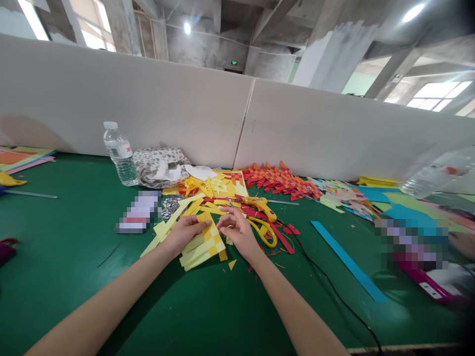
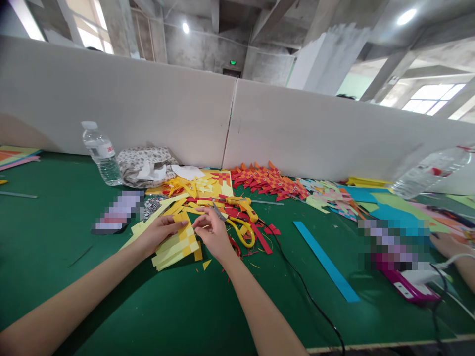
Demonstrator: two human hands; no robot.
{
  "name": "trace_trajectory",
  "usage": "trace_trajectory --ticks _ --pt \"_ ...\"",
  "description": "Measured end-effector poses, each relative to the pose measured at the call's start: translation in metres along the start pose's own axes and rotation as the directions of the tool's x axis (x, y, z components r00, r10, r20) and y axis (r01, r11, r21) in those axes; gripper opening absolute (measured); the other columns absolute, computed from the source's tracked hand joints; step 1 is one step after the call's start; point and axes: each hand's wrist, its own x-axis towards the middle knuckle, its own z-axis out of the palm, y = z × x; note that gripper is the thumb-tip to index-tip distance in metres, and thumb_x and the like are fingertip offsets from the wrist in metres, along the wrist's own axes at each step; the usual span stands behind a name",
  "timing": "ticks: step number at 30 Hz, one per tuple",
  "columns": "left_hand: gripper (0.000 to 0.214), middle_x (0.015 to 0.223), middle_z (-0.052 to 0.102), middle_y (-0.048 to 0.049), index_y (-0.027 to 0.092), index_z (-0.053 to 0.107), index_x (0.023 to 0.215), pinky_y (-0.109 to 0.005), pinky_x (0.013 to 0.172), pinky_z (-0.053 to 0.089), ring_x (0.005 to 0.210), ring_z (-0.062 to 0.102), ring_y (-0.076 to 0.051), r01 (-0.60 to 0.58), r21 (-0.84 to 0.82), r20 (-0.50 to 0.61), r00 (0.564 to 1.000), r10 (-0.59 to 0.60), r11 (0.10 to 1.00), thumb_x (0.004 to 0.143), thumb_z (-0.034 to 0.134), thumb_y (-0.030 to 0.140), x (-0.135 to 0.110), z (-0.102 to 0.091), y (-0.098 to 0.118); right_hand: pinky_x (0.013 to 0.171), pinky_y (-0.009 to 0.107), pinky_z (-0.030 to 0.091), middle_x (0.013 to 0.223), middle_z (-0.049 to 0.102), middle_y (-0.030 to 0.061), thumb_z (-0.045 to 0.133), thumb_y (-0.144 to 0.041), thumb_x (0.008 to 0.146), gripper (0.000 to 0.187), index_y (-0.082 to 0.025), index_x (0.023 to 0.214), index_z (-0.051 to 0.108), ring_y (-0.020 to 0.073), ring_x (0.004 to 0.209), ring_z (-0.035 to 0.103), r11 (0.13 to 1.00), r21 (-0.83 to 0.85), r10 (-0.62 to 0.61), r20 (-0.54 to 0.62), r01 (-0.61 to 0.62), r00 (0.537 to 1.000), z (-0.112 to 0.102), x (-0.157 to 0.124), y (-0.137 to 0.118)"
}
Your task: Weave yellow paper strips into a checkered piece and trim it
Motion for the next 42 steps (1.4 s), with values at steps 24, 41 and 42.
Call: trace_trajectory --ticks 24,41,42 --pt "0.038 0.044 0.040 0.0076 0.017 0.048 0.057 -0.021 0.039 0.021 0.037 0.035 -0.006 -0.003 0.067 0.033 0.999 0.001 0.998 0.057 0.068 0.050 -0.0045 0.0003 0.0066 0.065 0.027 0.041 0.072 0.056 -0.0021 0.051 -0.011 0.068 0.040 -0.021 0.106 0.048 0.0137 0.072 0.055 1.000 -0.018 0.020 0.018 -0.020 1.000 -0.0002 -0.0008 -0.0060" --pt "0.040 0.052 0.051 0.0043 0.017 0.051 0.065 -0.021 0.042 0.032 0.044 0.046 -0.009 -0.040 -0.091 -0.076 0.997 0.033 0.995 0.055 0.069 0.052 0.0006 -0.0059 0.0045 0.062 0.027 0.039 0.069 0.055 -0.0033 0.051 -0.010 0.065 0.038 -0.022 0.101 0.048 0.0124 0.065 0.052 0.999 0.026 0.024 0.000 -0.024 1.000 -0.0004 -0.0013 -0.0034" --pt "0.040 0.052 0.050 0.0045 0.017 0.051 0.065 -0.020 0.042 0.031 0.044 0.047 -0.009 -0.031 -0.097 -0.077 0.997 0.024 0.995 0.055 0.069 0.051 0.0008 -0.0059 0.0045 0.062 0.027 0.039 0.071 0.055 -0.0029 0.051 -0.010 0.065 0.039 -0.022 0.101 0.048 0.0124 0.066 0.052 0.999 0.025 0.020 -0.010 -0.019 1.000 -0.0004 -0.0014 -0.0034"
